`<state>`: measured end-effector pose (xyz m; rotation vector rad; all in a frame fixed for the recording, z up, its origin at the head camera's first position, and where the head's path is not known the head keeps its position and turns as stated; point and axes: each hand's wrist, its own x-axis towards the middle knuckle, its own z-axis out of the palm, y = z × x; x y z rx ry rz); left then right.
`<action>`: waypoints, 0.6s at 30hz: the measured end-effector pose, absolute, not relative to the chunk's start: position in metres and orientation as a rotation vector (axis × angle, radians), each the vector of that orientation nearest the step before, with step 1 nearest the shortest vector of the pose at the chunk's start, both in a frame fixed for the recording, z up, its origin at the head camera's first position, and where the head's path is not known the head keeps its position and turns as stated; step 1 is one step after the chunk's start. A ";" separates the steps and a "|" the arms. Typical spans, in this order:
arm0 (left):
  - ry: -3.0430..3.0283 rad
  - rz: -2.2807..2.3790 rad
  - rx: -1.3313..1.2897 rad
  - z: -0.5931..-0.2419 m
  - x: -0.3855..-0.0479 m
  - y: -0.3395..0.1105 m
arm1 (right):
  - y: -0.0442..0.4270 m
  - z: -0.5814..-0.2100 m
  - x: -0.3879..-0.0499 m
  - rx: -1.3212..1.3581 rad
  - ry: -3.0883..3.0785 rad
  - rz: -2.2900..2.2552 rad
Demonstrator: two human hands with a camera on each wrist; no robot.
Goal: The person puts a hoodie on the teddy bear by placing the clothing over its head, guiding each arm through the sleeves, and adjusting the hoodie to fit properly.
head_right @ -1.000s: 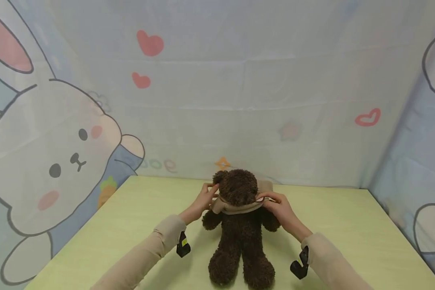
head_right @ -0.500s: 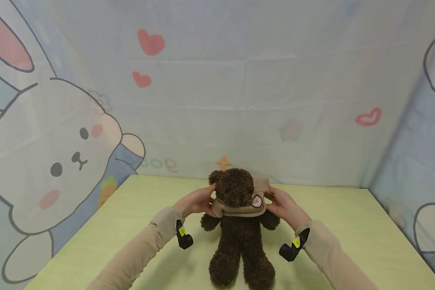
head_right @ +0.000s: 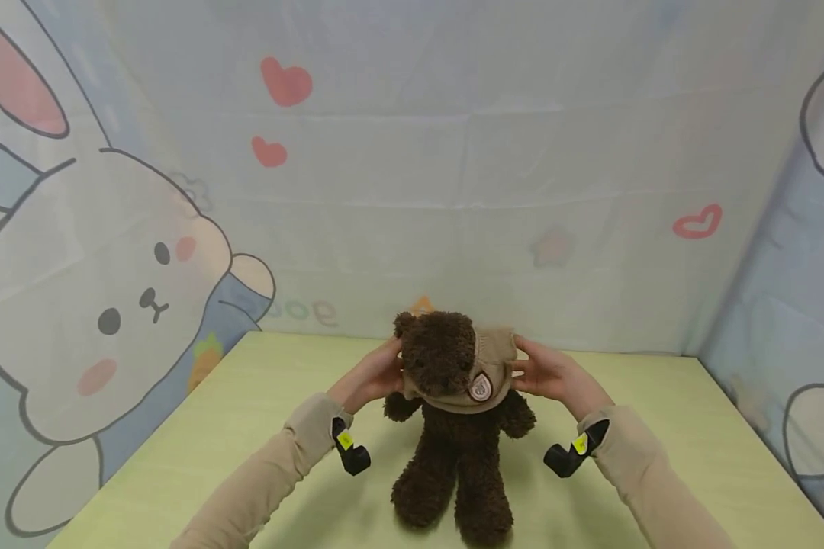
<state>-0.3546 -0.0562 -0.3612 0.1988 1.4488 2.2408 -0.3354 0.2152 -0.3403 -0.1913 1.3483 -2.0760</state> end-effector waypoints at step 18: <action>1.200 2.360 0.297 -0.363 -0.345 -0.055 | 0.211 -0.334 -0.323 -0.051 1.209 -2.126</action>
